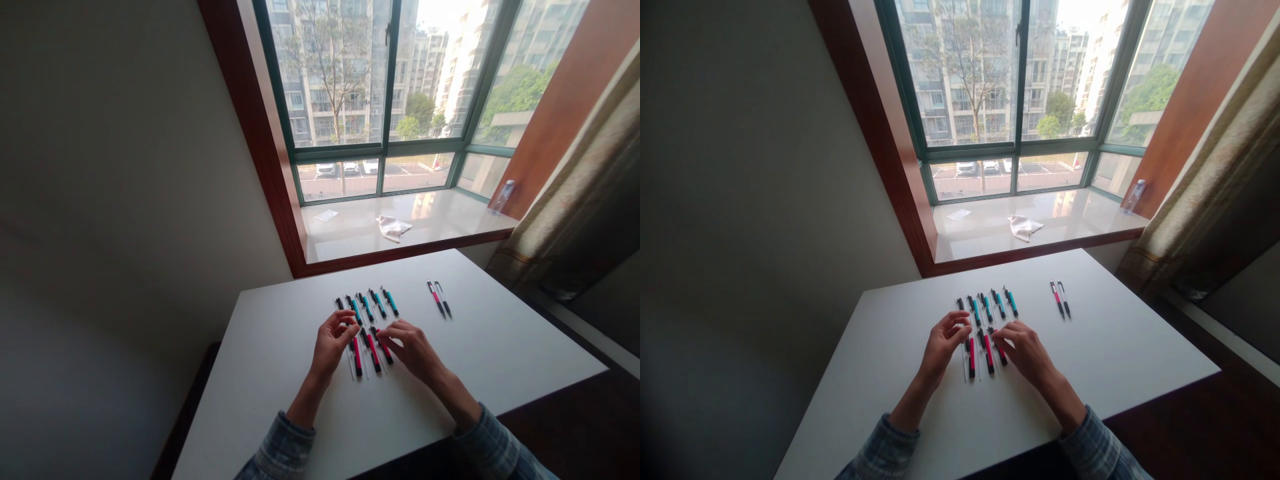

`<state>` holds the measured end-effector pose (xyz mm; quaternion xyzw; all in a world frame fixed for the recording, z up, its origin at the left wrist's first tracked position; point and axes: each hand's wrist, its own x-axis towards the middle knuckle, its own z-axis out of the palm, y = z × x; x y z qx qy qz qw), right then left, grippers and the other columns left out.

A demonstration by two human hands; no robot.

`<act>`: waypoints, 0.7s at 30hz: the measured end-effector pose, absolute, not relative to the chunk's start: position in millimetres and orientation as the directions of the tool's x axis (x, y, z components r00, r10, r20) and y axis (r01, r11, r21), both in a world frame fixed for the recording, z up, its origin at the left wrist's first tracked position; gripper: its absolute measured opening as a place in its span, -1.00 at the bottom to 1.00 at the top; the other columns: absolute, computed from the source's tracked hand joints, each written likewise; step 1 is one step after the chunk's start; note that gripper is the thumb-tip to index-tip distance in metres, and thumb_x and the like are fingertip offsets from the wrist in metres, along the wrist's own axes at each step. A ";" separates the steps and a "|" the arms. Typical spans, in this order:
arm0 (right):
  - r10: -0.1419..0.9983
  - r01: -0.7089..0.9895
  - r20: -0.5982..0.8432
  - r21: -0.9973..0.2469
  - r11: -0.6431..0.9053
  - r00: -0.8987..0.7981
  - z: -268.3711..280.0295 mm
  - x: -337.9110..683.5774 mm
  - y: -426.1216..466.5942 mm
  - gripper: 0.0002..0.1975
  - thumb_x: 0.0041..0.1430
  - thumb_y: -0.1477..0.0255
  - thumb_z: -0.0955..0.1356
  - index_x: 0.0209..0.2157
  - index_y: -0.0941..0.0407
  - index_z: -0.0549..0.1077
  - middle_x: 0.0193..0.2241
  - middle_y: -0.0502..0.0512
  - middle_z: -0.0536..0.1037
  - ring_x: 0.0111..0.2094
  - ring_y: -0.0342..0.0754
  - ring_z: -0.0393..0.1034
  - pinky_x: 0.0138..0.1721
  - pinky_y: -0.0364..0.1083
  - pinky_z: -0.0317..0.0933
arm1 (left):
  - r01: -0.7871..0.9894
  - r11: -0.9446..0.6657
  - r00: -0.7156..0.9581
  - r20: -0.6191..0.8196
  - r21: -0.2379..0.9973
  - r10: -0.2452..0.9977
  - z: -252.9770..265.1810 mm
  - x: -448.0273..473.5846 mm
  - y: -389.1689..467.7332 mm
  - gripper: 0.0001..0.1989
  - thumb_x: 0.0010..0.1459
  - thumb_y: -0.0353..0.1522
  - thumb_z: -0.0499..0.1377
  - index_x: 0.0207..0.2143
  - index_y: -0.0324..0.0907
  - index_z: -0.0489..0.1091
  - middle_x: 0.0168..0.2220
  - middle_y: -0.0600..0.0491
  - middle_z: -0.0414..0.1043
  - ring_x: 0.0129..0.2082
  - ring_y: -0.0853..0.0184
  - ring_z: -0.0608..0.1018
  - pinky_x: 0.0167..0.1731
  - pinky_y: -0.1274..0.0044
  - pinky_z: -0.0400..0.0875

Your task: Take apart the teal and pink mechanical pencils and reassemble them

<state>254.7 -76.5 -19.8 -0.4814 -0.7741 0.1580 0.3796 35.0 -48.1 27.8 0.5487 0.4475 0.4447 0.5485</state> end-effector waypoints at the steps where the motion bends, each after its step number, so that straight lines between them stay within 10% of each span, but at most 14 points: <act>1: 0.874 0.643 0.442 -0.612 0.460 -0.205 -18.4 262.6 -73.2 -0.77 0.41 0.33 0.31 -0.16 0.05 0.61 -0.28 0.13 0.63 -0.26 0.04 0.48 -0.22 -0.02 0.37 | 0.009 0.002 0.202 -0.004 1.000 0.979 28.3 35.1 -48.3 -0.66 0.12 -0.22 0.33 -0.08 -0.15 0.51 -0.24 0.03 0.48 -0.30 0.30 0.55 -0.26 0.47 0.46; 10: 0.858 0.872 0.355 -0.450 -0.191 0.371 -16.4 382.9 -45.5 -0.58 0.29 0.06 0.27 -0.37 0.08 0.56 -0.43 0.11 0.59 -0.46 0.02 0.44 -0.41 -0.08 0.16 | 0.017 0.011 0.174 -0.013 1.000 0.985 29.1 35.7 -46.5 -0.69 0.12 -0.20 0.32 -0.12 -0.16 0.53 -0.27 0.03 0.47 -0.37 0.34 0.50 -0.31 0.49 0.43; 21: 0.869 0.809 0.153 -0.469 -0.354 0.470 -47.0 419.0 -47.9 -0.69 0.20 0.09 0.35 -0.34 0.03 0.55 -0.45 0.04 0.57 -0.45 0.00 0.43 -0.42 -0.10 0.10 | 0.016 -0.001 0.175 -0.002 1.000 0.985 20.7 36.1 -39.9 -0.70 0.14 -0.18 0.29 -0.14 -0.17 0.54 -0.26 0.02 0.49 -0.39 0.36 0.45 -0.31 0.52 0.39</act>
